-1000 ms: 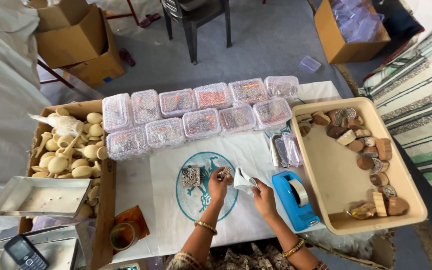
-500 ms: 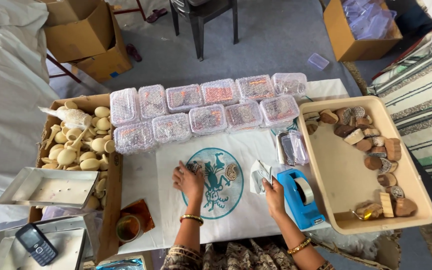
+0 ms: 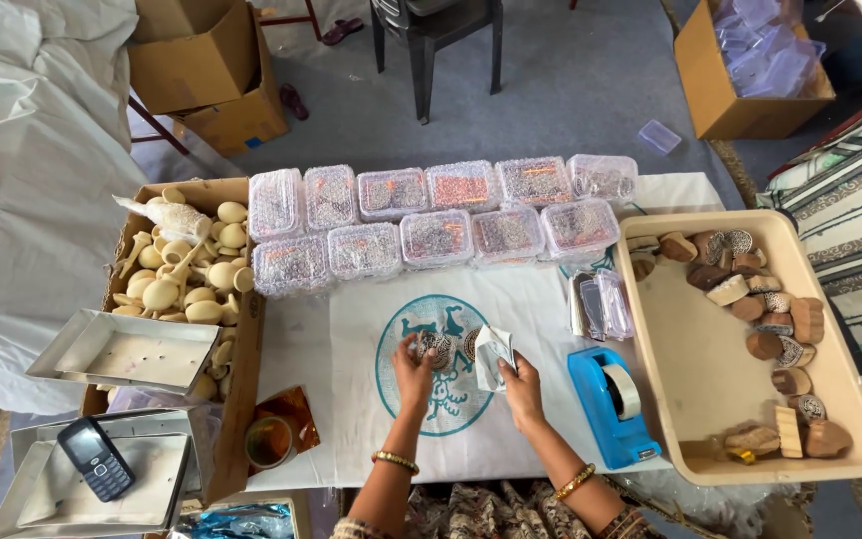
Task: The person cleans small decorative wooden items with a white cloth, then places them into a clear plastic container. They also handle a small orange packet and arrange the items on a table covered with a white cloth.
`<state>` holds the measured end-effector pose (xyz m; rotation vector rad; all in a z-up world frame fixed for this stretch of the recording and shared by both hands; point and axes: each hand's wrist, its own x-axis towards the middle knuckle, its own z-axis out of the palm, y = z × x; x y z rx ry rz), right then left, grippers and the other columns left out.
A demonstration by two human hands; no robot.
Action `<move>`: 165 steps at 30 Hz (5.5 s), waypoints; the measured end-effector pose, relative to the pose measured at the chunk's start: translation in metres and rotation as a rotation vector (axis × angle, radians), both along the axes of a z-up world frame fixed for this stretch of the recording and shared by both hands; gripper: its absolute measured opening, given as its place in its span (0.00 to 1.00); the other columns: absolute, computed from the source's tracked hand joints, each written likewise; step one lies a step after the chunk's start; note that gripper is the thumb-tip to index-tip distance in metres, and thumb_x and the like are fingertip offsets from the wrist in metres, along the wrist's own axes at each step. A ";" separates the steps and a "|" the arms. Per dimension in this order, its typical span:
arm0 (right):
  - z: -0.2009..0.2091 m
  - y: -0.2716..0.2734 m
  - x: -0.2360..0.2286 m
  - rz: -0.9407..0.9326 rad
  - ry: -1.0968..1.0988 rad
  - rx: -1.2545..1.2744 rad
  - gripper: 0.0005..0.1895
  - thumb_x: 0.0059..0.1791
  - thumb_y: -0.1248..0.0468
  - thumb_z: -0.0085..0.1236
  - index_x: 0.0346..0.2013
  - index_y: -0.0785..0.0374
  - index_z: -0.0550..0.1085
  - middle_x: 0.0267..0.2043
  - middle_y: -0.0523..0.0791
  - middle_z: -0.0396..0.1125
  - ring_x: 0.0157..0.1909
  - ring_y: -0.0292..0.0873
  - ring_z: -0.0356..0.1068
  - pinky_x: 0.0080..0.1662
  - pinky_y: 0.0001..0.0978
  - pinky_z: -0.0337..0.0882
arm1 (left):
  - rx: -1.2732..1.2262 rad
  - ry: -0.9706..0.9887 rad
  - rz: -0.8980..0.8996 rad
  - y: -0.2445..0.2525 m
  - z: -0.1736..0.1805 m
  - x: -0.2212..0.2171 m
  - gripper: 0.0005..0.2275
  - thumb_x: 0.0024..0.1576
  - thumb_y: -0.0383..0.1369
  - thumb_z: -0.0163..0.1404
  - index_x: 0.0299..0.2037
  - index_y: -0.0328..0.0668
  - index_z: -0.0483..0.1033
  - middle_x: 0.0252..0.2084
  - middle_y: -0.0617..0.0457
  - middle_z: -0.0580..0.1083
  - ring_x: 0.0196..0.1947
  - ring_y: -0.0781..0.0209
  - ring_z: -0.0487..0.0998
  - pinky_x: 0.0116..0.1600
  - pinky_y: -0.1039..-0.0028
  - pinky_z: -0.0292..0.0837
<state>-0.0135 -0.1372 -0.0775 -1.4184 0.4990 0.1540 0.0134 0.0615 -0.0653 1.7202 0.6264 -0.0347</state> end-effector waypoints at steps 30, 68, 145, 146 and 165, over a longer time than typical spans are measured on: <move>0.033 0.002 0.010 0.099 -0.105 -0.035 0.16 0.55 0.60 0.52 0.49 0.69 0.78 0.30 0.44 0.70 0.26 0.37 0.64 0.30 0.34 0.64 | -0.419 -0.190 -0.038 -0.055 0.124 -0.015 0.32 0.49 0.18 0.57 0.65 0.50 0.64 0.46 0.53 0.67 0.45 0.62 0.72 0.46 0.75 0.77; 0.123 -0.002 0.013 0.052 -0.475 -0.087 0.20 0.56 0.66 0.46 0.63 0.65 0.72 0.61 0.49 0.72 0.57 0.37 0.71 0.57 0.29 0.70 | -0.638 -0.121 -0.308 -0.074 0.126 -0.027 0.23 0.60 0.25 0.50 0.62 0.46 0.53 0.58 0.47 0.70 0.52 0.60 0.78 0.50 0.69 0.83; 0.130 0.035 -0.010 0.467 -0.430 -0.341 0.32 0.46 0.80 0.49 0.62 0.53 0.72 0.67 0.43 0.65 0.70 0.45 0.63 0.69 0.39 0.63 | -1.235 0.129 0.020 -0.058 0.053 -0.048 0.31 0.64 0.57 0.35 0.67 0.42 0.62 0.57 0.46 0.71 0.59 0.52 0.72 0.65 0.56 0.68; 0.132 0.037 -0.012 0.474 -0.372 -0.293 0.34 0.46 0.80 0.48 0.64 0.52 0.71 0.69 0.42 0.63 0.72 0.44 0.61 0.69 0.38 0.60 | -1.236 0.105 0.063 -0.057 0.053 -0.048 0.29 0.63 0.55 0.34 0.67 0.45 0.62 0.59 0.48 0.72 0.60 0.53 0.73 0.65 0.57 0.67; 0.112 0.044 -0.007 0.614 -0.175 -0.128 0.27 0.53 0.72 0.41 0.68 0.58 0.65 0.70 0.42 0.65 0.70 0.39 0.64 0.68 0.32 0.62 | -1.123 0.069 0.358 -0.059 0.026 -0.040 0.23 0.64 0.50 0.33 0.63 0.50 0.66 0.52 0.54 0.75 0.53 0.61 0.76 0.61 0.66 0.70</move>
